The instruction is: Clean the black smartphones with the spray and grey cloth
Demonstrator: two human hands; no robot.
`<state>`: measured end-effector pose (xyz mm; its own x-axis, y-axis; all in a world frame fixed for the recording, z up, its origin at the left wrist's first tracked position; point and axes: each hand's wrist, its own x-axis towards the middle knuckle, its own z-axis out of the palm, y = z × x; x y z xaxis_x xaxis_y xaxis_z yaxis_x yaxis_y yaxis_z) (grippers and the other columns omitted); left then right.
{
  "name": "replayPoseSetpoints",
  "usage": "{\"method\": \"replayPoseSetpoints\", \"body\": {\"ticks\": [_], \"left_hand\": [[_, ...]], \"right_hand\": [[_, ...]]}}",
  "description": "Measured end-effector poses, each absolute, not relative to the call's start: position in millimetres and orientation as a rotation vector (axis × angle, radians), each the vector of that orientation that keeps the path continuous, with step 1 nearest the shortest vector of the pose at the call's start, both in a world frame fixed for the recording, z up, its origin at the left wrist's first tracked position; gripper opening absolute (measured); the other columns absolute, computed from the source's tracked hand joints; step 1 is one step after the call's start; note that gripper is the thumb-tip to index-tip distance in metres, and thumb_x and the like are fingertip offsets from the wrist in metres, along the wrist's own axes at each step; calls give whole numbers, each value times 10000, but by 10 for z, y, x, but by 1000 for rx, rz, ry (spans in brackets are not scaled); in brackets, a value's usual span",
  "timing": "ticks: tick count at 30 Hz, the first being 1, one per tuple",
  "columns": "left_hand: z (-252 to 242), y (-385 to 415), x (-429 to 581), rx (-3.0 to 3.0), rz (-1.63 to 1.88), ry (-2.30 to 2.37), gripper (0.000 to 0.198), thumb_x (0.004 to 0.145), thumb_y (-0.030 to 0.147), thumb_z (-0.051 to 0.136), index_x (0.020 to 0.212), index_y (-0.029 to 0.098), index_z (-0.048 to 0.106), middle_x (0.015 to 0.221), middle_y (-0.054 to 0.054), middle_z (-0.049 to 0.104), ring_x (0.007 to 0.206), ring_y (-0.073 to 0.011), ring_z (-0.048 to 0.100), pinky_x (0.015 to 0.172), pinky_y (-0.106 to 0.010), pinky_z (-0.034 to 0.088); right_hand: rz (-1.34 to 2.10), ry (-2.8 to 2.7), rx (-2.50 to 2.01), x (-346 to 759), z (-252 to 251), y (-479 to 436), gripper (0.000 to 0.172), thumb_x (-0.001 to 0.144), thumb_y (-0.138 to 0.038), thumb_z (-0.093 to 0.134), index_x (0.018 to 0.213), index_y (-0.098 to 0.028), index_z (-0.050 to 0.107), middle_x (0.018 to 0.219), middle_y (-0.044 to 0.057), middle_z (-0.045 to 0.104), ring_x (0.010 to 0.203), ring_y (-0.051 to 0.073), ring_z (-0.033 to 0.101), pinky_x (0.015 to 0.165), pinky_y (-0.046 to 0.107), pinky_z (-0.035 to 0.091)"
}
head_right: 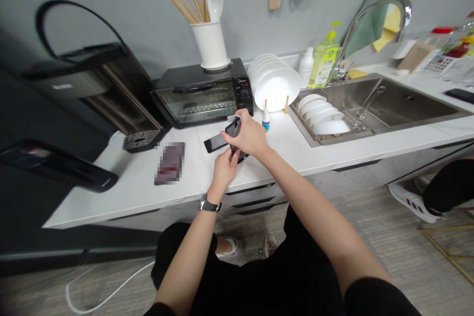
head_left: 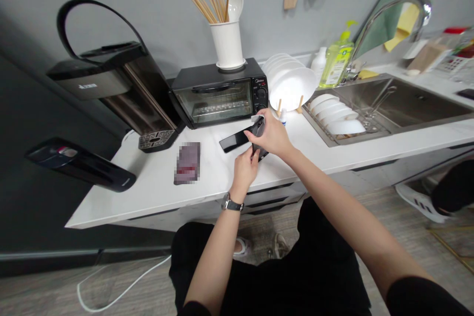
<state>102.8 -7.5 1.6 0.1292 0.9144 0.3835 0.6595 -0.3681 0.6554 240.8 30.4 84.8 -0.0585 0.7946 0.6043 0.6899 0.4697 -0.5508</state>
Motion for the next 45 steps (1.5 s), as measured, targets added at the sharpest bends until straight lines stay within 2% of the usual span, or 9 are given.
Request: {"method": "replayPoseSetpoints", "body": {"ticks": [3,6,10,15,23,28,36,41,45], "left_hand": [[39,-92,1030,2077,1094,1523,223,1029,277,508,1000,180,706,802,-62,753,677,-192,669,627,-267,388],[67,-108,1034,2066,1089,1519,215,1024,260,506,1020,180,705,816,-66,759,690,-199,679,638,-271,399],[67,-102,1037,2080,1079,1534,206,1013,241,502,1032,183,699,854,-79,768,729,-218,696,668,-282,423],[28,-73,1025,2112,1036,1600,171,960,175,521,923,188,687,808,-87,752,746,-249,698,675,-302,431],[38,-84,1029,2110,1061,1560,204,1010,238,499,1018,192,698,869,-82,769,760,-228,704,696,-292,454],[44,-95,1036,2122,1083,1523,241,1038,276,484,1074,179,701,864,-84,766,737,-215,696,675,-282,430],[50,-103,1037,2115,1060,1551,239,1037,278,496,1066,178,712,858,-74,766,727,-202,692,671,-271,428],[56,-112,1033,2106,1060,1556,239,1035,280,491,1085,186,706,875,-76,773,742,-209,702,685,-275,446],[49,-104,1031,2127,1037,1577,217,1017,238,492,1046,184,701,881,-94,773,774,-239,715,700,-296,455]], "right_hand": [[153,-1771,-1337,2396,841,306,540,777,-526,735,1169,-228,513,1026,74,694,911,309,680,780,413,531],[53,-1827,-1237,2385,857,301,369,825,-464,685,1068,-219,553,1035,88,673,928,294,654,805,415,527],[-176,-1926,-1015,2328,858,279,97,938,-304,543,920,-217,583,976,85,647,1003,277,599,1031,484,464],[-319,-2048,-825,2250,799,277,281,1010,-131,353,977,-212,620,991,72,664,1057,236,591,1191,502,355],[-237,-2108,-827,2348,813,288,259,1024,-196,424,1184,-206,628,1064,95,697,1039,271,595,979,467,453],[-225,-1971,-1001,2419,859,277,224,942,-355,596,1083,-183,627,1016,102,682,998,298,602,900,435,475],[-28,-1798,-1208,2412,790,297,405,861,-522,670,1102,-218,555,1102,98,677,924,288,658,732,380,519],[-48,-1808,-1171,2383,786,292,362,884,-472,656,1103,-200,560,1092,112,654,931,295,642,757,416,539],[-213,-1953,-970,2327,801,263,114,986,-287,502,981,-218,593,998,93,628,1030,288,584,1022,504,483]]}}
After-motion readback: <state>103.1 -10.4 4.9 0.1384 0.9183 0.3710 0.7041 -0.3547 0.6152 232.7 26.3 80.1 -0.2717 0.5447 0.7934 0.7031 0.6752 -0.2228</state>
